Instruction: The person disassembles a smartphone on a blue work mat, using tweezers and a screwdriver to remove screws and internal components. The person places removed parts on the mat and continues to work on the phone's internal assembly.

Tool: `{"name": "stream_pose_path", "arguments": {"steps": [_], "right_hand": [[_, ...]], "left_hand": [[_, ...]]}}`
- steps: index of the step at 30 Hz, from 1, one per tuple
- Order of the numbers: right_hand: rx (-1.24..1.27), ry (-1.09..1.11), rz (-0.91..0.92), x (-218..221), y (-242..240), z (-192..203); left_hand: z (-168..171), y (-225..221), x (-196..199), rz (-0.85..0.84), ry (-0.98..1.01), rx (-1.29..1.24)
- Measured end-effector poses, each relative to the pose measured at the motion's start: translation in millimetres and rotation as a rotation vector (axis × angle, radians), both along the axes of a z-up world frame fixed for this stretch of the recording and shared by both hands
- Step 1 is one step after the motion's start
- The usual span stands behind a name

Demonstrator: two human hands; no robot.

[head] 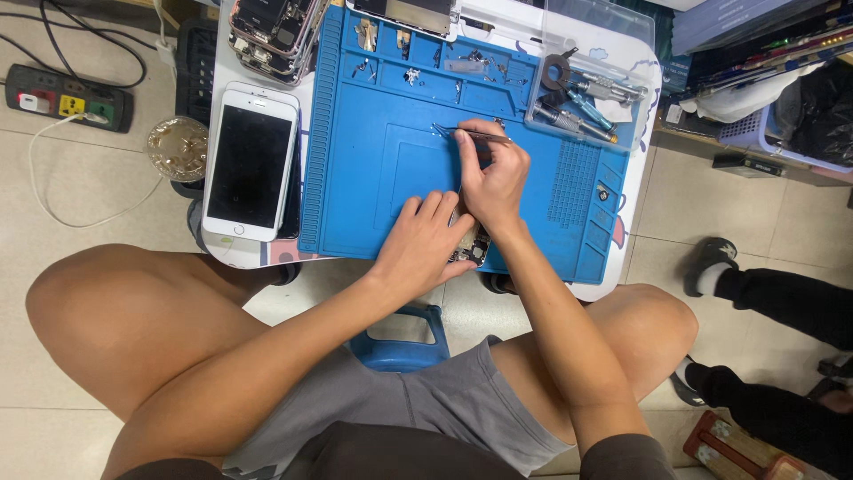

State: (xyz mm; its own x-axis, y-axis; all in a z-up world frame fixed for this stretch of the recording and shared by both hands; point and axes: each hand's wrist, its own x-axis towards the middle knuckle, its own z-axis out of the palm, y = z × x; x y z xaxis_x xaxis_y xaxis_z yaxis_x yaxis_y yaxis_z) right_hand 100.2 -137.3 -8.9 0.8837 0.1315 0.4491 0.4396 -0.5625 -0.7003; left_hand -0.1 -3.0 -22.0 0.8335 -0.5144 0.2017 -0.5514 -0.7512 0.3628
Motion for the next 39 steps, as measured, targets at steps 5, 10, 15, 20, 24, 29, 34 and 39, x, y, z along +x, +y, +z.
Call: {"name": "stream_pose_path", "arguments": {"steps": [5,10,15,20,24,29,34,39], "right_hand": [[-0.01,-0.006,0.0,1.7,4.7,6.1],[-0.014,-0.011,0.014,1.5,7.1,8.3],[-0.02,-0.009,0.019,1.6,5.0,6.5],[-0.024,-0.008,0.016,0.5,4.4,4.6],[-0.008,-0.001,0.011,0.1,5.0,5.7],[0.089,-0.032,-0.015,0.0,-8.8,16.6],[0.092,-0.08,-0.11,-11.6,-53.9,46.5],[-0.328,-0.064,-0.149,-39.3,-93.4,61.3]], "left_hand": [[6.0,2.2,2.7,0.0,-0.015,0.017],[4.8,2.2,1.0,0.01,-0.026,0.016],[6.1,1.8,1.0,0.013,-0.018,0.017],[7.5,2.4,0.4,0.008,-0.006,0.026],[9.6,3.2,1.6,0.0,0.007,0.029],[13.5,4.5,1.7,0.002,0.01,0.015],[25.3,4.5,1.8,-0.029,-0.002,0.019],[13.4,7.2,-0.5,-0.101,-0.048,0.042]]}}
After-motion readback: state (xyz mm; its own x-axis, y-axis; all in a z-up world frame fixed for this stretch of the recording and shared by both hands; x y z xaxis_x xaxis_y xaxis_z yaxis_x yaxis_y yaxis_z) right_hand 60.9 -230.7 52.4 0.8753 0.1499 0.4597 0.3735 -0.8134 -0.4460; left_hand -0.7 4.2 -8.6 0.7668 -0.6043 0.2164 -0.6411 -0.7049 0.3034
